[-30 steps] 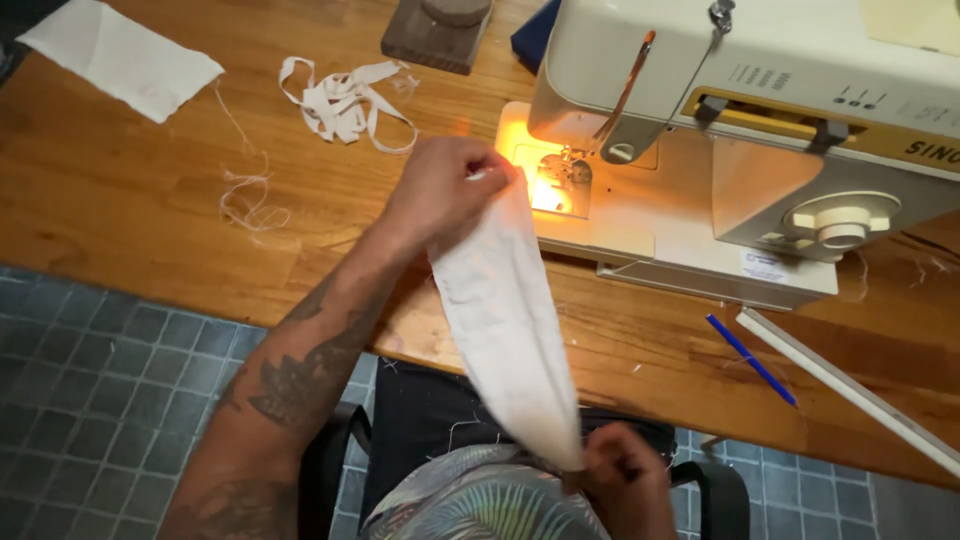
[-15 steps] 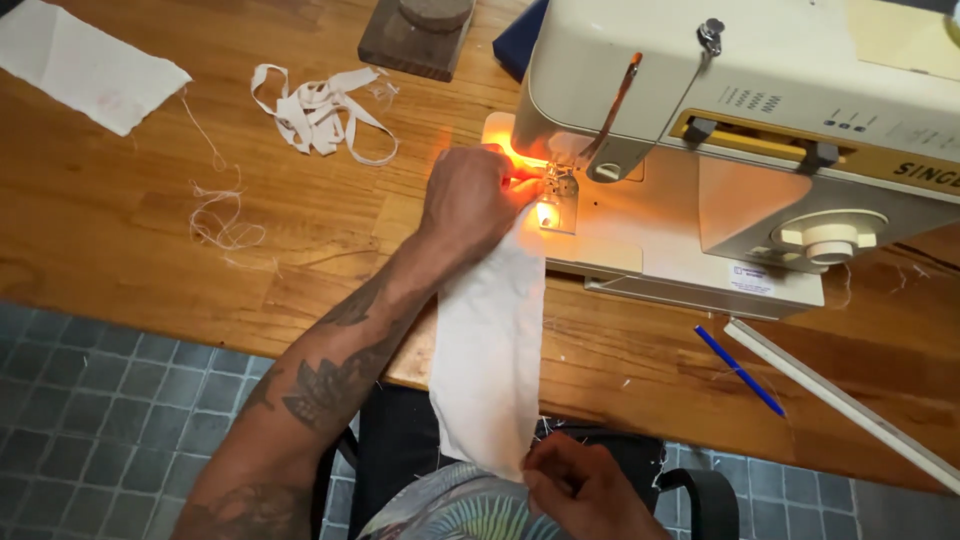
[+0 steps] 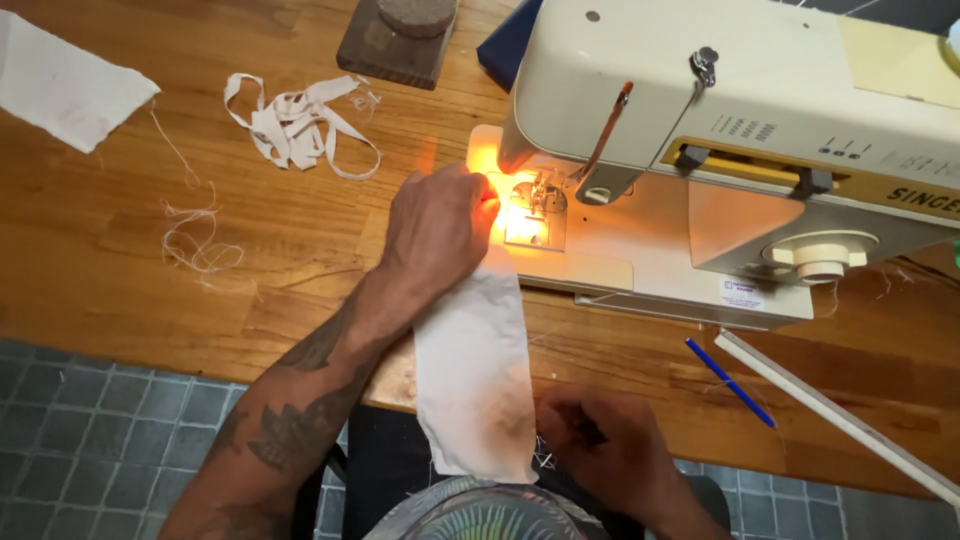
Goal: Trimming threads from a fabric piece and then unrolling and marking a large sheet of material
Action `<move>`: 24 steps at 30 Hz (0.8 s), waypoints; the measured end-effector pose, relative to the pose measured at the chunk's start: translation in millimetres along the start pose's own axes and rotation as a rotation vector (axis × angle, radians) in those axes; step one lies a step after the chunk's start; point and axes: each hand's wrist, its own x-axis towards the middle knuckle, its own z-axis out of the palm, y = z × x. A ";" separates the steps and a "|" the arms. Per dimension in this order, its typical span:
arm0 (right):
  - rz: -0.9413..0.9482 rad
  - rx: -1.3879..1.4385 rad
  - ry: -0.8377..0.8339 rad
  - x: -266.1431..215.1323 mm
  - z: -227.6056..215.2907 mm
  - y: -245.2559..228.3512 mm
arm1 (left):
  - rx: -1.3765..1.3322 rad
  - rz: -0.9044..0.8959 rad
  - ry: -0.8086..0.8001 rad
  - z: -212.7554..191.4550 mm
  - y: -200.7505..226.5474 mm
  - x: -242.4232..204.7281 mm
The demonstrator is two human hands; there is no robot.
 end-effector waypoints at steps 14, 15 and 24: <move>-0.193 -0.665 0.185 143.9 -4.4 -42.8 | -0.020 0.056 -0.100 -12.0 4.9 4.0; -0.064 -0.753 0.069 152.3 -4.1 -39.9 | -0.021 0.060 -0.107 -8.4 2.4 5.7; 0.350 -0.748 -0.232 182.3 4.2 -62.7 | -0.010 0.017 -0.136 -0.7 -10.1 23.5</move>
